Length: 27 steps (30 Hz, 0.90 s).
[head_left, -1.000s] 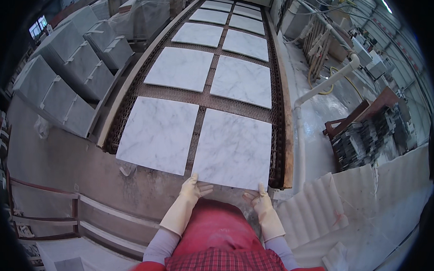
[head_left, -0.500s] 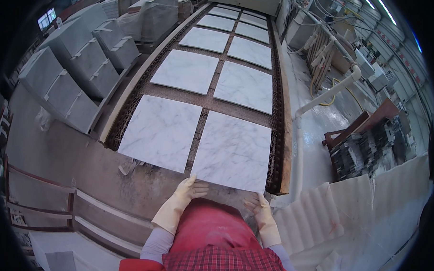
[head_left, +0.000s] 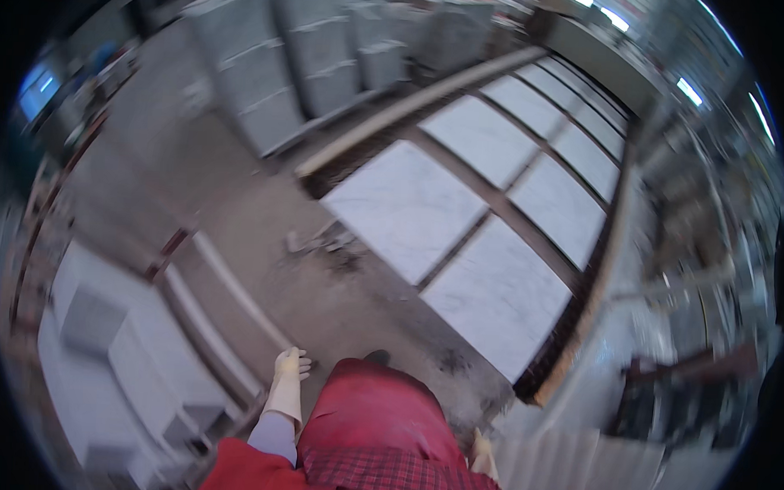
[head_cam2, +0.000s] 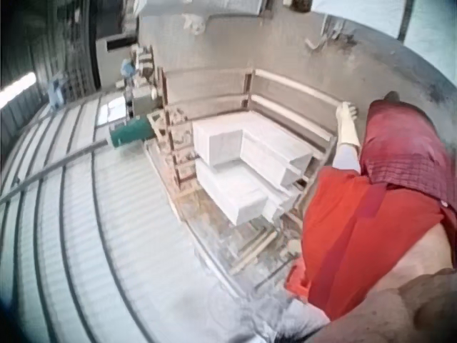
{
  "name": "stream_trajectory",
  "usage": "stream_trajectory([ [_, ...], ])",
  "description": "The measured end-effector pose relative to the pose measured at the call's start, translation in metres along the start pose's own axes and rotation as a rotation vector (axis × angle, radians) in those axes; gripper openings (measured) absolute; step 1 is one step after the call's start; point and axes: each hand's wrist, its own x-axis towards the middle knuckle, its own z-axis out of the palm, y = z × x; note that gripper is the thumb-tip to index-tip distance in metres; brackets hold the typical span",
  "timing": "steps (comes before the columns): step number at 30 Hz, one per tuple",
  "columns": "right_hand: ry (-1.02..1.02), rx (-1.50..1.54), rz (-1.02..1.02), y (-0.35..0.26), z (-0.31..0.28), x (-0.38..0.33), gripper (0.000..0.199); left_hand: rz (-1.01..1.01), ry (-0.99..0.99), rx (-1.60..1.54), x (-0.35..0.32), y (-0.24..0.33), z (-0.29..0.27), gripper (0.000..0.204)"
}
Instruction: The person repeatedly picks up white rectangular tiles from a stack and places them onto a conveyor belt. The person wears gloves and moves between the stack and the belt throughout the clip.
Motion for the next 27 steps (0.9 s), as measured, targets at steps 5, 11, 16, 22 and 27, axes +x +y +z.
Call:
stream_trajectory([
  [5,-0.255,-0.174,0.052,-0.002,0.010,0.033,0.040,-0.131,0.267,0.080,-0.053,-0.066,-0.065,0.032],
  [11,-0.378,-0.360,0.026,-0.019,0.038,0.029,0.040,-0.067,0.403,-0.069,-0.079,-0.109,-0.120,0.030],
  [16,-0.444,-0.377,-0.033,-0.008,0.051,0.011,0.041,-0.019,0.400,-0.054,-0.084,-0.099,-0.127,0.034],
  [22,-0.324,-0.355,-0.008,0.039,0.053,-0.027,0.034,-0.001,0.148,0.030,-0.060,-0.109,-0.162,0.045],
  [27,-0.309,-0.432,0.012,0.089,0.067,-0.059,0.035,0.115,0.150,0.363,-0.064,-0.129,-0.226,0.049],
])
